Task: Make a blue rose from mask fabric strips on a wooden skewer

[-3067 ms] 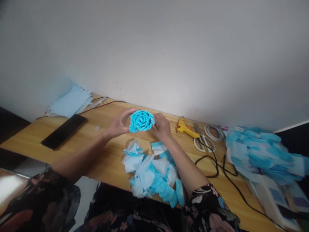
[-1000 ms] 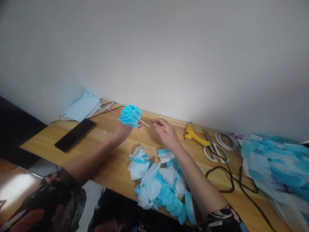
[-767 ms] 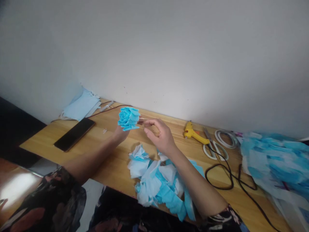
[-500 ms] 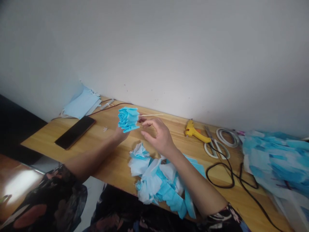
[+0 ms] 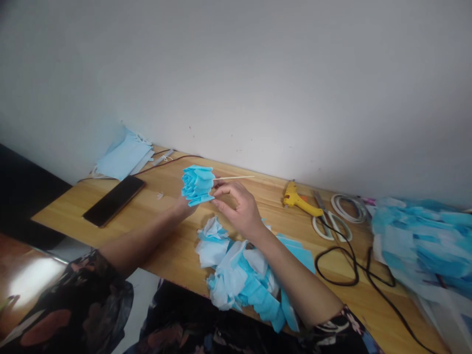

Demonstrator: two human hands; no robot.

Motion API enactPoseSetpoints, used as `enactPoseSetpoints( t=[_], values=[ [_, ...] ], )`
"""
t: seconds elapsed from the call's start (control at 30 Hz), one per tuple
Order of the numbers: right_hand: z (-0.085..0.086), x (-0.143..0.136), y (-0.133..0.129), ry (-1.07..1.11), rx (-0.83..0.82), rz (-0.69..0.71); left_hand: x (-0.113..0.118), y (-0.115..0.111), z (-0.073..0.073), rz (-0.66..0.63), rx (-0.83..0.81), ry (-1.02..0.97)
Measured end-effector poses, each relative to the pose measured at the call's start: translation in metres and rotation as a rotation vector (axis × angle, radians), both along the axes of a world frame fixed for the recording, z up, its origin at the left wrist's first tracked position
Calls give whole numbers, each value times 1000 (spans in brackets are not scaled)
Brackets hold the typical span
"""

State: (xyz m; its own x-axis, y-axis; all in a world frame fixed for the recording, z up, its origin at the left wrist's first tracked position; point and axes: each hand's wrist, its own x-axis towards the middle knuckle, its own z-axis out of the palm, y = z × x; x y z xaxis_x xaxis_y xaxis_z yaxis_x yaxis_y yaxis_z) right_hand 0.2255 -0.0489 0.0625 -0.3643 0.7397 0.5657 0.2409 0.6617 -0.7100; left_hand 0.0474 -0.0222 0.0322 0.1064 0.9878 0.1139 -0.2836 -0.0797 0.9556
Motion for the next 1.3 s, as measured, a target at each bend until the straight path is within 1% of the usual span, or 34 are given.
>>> enactPoseSetpoints(
  t=[0.07, 0.17, 0.3, 0.37, 0.47, 0.6, 0.67, 0.77, 0.87, 1.07, 1.17, 1.3],
  values=[
    [-1, -1, 0, 12, 10, 7, 1, 2, -6, -35, 47, 26],
    [-2, 0, 1, 16, 4, 3, 4, 3, -12, -40, 78, 22],
    [-1, 3, 4, 21, -10, -17, 4, 3, -8, -55, 166, 55],
    [1, 5, 6, 29, -11, -11, 0, 5, -6, -100, 194, 115],
    [5, 9, 7, 19, -15, 20, -7, 11, -6, -213, 140, 164],
    [9, 11, 8, -4, 0, 54, -14, 18, -14, -377, -58, -7],
    [9, 11, 9, -10, 31, 65, -15, 21, -17, -416, -102, -66],
    [9, 12, 10, -42, 75, 67, -14, 21, -15, -445, -122, -97],
    [7, 13, 11, -88, 84, 48, -15, 19, -8, -514, -139, -113],
    [3, 13, 13, -106, 116, 25, -24, 13, 2, -630, -72, -63],
    [1, 13, 14, -130, 137, 11, -29, 12, 4, -669, -37, -48],
    [0, 13, 15, -133, 202, 8, -33, 15, 2, -666, -42, -34]
  ],
)
